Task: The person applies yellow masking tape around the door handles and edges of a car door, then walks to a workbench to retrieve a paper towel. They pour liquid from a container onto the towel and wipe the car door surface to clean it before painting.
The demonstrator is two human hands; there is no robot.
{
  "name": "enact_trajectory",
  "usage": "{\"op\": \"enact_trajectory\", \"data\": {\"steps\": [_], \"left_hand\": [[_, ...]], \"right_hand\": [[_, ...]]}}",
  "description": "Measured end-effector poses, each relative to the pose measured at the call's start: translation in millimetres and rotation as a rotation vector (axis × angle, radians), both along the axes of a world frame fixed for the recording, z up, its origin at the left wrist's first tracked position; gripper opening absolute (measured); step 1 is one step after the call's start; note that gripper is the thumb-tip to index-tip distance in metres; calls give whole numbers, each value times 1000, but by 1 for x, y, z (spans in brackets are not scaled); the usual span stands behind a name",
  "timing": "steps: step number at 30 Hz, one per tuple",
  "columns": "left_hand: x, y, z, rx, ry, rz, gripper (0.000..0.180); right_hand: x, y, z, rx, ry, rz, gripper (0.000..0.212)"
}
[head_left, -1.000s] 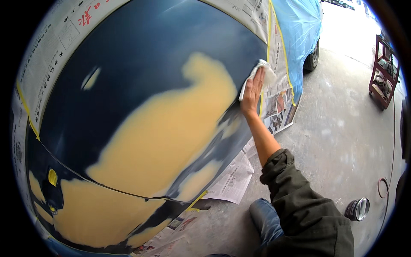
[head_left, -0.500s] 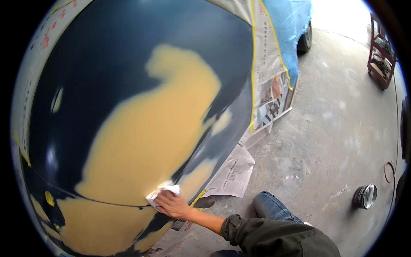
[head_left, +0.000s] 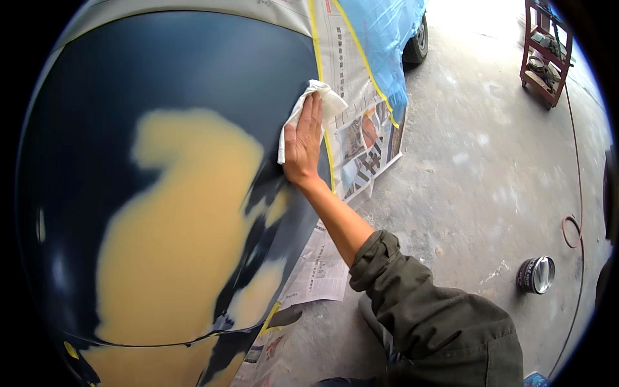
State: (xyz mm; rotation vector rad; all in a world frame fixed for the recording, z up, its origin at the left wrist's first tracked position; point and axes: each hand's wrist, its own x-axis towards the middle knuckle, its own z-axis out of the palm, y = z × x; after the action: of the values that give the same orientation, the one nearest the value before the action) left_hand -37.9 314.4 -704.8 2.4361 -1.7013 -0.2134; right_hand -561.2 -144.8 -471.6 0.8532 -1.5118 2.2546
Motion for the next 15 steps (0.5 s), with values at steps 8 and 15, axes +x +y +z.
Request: {"op": "enact_trajectory", "data": {"steps": [8, 15], "left_hand": [[-1, -1, 2, 125, 98, 133, 36], [-7, 45, 13, -108, 99, 128, 32]], "right_hand": [[69, 8, -90, 187, -321, -4, 71], [123, -5, -122, 166, -731, 125, 71]]}}
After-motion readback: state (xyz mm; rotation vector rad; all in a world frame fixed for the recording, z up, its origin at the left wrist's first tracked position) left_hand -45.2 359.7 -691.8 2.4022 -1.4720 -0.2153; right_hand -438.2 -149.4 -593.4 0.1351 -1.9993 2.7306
